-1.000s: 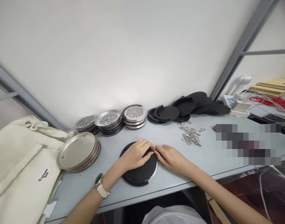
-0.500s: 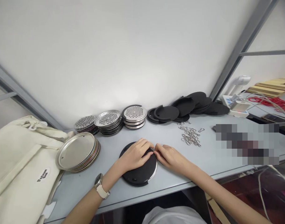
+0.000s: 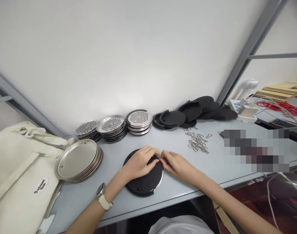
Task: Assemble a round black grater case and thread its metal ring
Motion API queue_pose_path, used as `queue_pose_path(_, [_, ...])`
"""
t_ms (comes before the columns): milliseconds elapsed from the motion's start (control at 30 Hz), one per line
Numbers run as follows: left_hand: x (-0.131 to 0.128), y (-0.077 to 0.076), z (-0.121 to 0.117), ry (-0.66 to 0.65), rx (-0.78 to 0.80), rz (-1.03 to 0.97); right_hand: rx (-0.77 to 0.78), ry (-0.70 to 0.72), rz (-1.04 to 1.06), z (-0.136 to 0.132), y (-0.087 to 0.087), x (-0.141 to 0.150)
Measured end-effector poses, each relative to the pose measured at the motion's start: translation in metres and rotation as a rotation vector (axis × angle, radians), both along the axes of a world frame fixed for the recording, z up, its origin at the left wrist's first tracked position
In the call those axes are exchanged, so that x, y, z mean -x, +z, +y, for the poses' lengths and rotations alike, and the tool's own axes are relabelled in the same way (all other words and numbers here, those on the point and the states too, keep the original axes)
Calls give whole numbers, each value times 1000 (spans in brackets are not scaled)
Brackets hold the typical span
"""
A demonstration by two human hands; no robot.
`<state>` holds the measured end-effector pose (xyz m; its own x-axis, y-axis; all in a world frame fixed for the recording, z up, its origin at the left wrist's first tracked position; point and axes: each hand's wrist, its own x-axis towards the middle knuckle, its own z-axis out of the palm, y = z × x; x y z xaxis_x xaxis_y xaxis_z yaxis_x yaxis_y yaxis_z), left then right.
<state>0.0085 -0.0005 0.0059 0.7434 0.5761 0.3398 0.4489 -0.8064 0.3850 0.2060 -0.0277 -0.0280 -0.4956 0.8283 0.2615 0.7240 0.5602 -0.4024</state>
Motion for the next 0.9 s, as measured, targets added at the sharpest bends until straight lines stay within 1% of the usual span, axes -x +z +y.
queue_pose_path(233, [0, 0, 0, -17, 2, 26, -51, -32, -43, 1, -3, 2])
queue_pose_path(533, [0, 0, 1, -13, 14, 27, -67, -63, -54, 4, -7, 2])
queue_pose_path(767, [0, 1, 1, 0, -16, 35, -83, -49, -59, 3, -7, 4])
queue_pose_path(900, [-1, 2, 0, -10, -64, 84, -89, -50, -48, 1, -4, 3])
